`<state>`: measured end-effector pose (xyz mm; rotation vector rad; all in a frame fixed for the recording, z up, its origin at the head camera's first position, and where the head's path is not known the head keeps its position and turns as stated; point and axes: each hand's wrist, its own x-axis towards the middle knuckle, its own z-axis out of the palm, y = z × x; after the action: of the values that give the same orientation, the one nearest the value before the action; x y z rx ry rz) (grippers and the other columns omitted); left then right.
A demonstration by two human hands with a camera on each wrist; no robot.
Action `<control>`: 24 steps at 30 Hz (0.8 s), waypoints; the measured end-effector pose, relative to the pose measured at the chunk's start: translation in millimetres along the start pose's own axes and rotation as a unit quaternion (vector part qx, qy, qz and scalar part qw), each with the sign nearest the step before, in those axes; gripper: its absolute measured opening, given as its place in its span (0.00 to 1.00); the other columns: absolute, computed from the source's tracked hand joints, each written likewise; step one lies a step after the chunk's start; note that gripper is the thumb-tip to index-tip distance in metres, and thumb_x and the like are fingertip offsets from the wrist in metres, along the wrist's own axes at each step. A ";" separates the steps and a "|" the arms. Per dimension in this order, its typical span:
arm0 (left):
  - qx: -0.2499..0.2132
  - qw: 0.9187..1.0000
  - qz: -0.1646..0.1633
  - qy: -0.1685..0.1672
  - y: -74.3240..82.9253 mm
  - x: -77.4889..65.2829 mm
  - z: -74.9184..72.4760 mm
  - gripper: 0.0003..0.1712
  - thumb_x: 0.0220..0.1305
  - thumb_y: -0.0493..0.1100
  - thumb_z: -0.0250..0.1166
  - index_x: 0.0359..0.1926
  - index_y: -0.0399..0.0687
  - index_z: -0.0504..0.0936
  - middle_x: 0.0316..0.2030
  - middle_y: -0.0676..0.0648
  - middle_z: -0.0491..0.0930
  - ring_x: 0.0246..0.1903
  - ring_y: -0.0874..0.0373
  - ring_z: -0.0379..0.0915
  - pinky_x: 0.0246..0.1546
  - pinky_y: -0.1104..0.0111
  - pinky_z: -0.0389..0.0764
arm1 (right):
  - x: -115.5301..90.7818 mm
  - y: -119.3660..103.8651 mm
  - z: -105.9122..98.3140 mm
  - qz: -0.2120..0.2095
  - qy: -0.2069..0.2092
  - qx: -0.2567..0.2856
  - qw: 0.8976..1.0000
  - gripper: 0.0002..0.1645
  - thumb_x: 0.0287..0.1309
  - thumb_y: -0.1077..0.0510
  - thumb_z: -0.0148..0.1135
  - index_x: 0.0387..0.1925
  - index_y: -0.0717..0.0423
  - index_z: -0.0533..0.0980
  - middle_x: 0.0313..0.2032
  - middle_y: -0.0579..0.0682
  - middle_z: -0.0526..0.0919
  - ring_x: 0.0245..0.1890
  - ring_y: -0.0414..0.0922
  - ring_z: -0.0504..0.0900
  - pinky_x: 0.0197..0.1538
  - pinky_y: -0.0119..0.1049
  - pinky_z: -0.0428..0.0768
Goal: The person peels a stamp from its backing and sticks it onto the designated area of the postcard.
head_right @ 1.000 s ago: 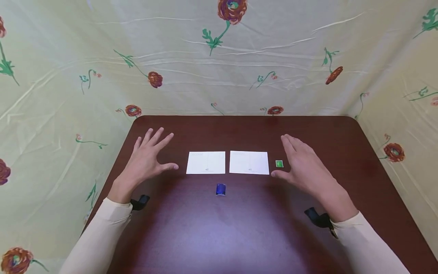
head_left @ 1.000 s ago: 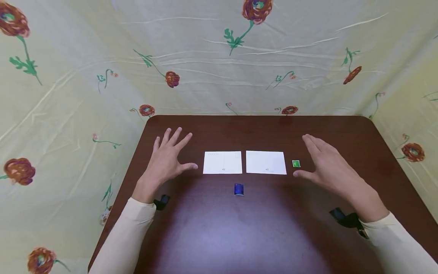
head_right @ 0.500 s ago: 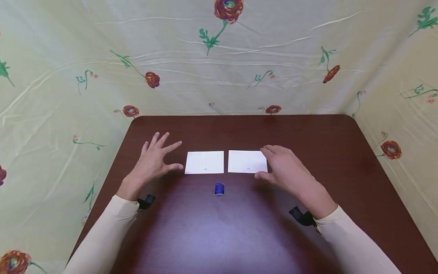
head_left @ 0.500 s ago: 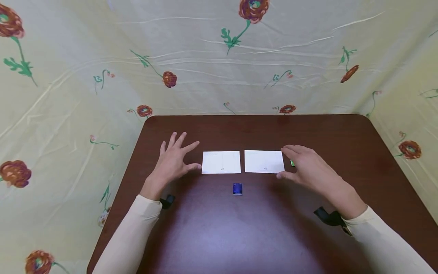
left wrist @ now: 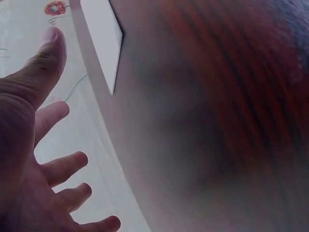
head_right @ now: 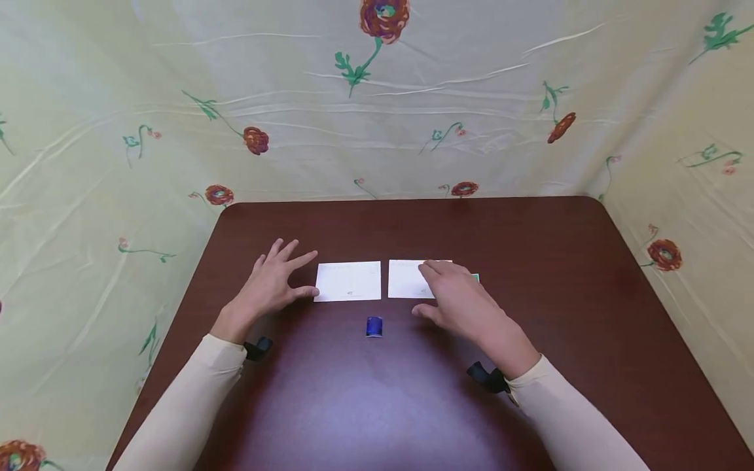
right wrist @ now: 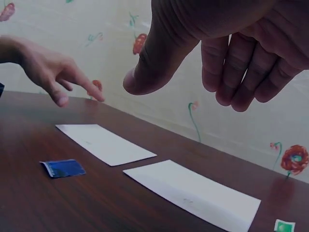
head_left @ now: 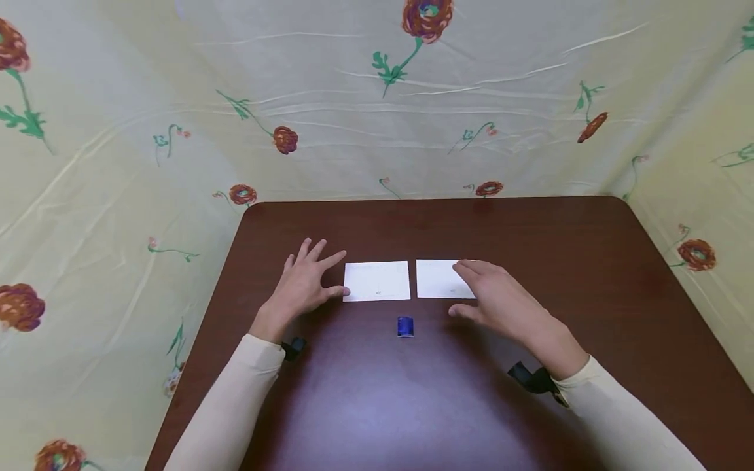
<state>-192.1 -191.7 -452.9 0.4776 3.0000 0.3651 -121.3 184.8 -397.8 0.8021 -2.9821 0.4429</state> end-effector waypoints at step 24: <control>-0.036 0.997 -0.015 -0.073 -4.0 8.5 19.0 0.49 0.57 0.67 0.69 0.76 0.67 0.61 0.78 0.36 0.49 0.76 0.29 0.35 0.61 0.24 0.52 | 27.7 -33.2 58.5 -0.075 -0.015 -0.012 0.997 0.16 0.57 0.54 0.72 0.45 0.56 0.81 0.36 0.47 0.86 0.40 0.47 0.84 0.51 0.47 0.80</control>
<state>-199.1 -188.5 -472.6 0.4320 2.8385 0.4148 -125.9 127.6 -442.5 1.0308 -2.9186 0.3910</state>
